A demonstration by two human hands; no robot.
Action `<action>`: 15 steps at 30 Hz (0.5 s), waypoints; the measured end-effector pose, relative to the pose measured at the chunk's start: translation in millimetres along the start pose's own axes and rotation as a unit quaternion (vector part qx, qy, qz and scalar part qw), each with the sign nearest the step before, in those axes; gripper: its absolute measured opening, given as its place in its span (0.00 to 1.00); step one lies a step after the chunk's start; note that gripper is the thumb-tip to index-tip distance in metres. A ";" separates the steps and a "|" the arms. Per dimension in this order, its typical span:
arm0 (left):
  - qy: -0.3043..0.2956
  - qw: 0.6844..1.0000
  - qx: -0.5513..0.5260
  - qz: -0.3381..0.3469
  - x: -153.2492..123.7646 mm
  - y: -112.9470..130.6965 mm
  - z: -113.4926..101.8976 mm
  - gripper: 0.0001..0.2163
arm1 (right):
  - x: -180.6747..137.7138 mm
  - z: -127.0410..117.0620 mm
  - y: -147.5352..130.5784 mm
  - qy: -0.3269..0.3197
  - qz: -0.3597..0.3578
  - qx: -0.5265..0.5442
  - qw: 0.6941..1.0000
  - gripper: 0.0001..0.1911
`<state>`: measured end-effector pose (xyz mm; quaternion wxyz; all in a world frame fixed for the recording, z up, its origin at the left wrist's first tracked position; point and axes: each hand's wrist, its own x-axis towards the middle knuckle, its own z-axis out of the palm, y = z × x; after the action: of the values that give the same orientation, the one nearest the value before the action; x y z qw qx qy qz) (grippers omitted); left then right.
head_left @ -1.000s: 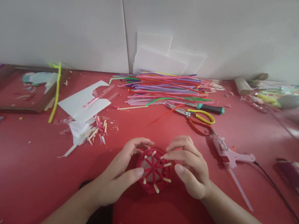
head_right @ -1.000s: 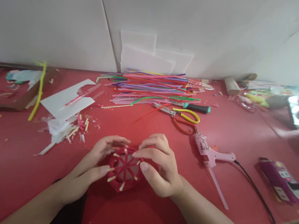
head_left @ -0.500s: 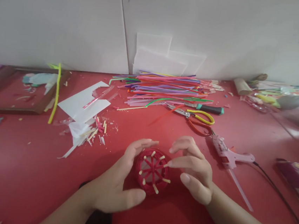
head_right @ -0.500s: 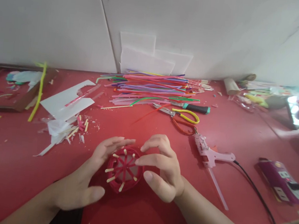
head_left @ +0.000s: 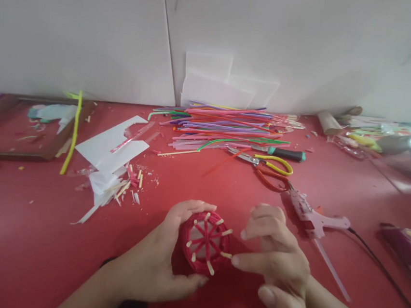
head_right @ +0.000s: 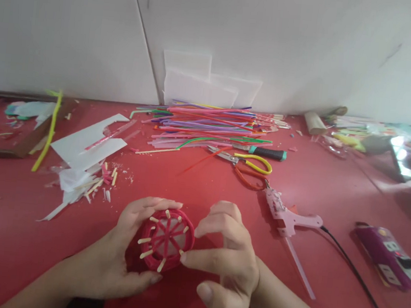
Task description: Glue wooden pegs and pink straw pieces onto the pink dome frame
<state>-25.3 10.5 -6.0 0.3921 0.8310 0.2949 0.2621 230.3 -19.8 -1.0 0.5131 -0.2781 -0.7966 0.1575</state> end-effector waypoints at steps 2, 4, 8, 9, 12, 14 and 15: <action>0.004 1.000 -0.003 -0.004 0.4 0.6 0.0 0.45 | 2.3 0.3 -2.0 -0.008 -0.001 -0.008 1.000 0.16; 0.007 1.000 -0.002 -0.008 -0.2 0.2 0.6 0.44 | 3.2 0.8 -3.1 -0.009 0.004 -0.011 1.000 0.16; 0.036 0.999 0.007 -0.007 -2.8 -6.0 6.4 0.45 | 1.5 3.1 -4.2 0.008 0.011 -0.010 1.000 0.16; 0.057 0.998 0.003 -0.013 -3.1 -8.3 8.5 0.45 | 1.0 3.7 -4.4 0.009 0.011 -0.013 1.000 0.16; 0.140 0.989 -0.010 -0.050 -2.4 -13.8 13.5 0.46 | 1.2 4.4 -4.5 -0.003 0.013 -0.038 0.999 0.15; 0.163 0.984 -0.004 -0.068 -1.3 -14.1 13.8 0.49 | 2.8 3.9 -4.2 -0.012 0.009 -0.063 0.998 0.16; 0.154 0.986 0.006 -0.069 -0.8 -13.2 12.9 0.49 | 3.9 3.6 -4.1 -0.014 0.006 -0.075 0.997 0.16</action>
<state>-21.0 10.3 -24.0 0.3545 0.7606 0.4099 0.3575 224.6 -20.5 2.5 0.4791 -0.3178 -0.8115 0.1042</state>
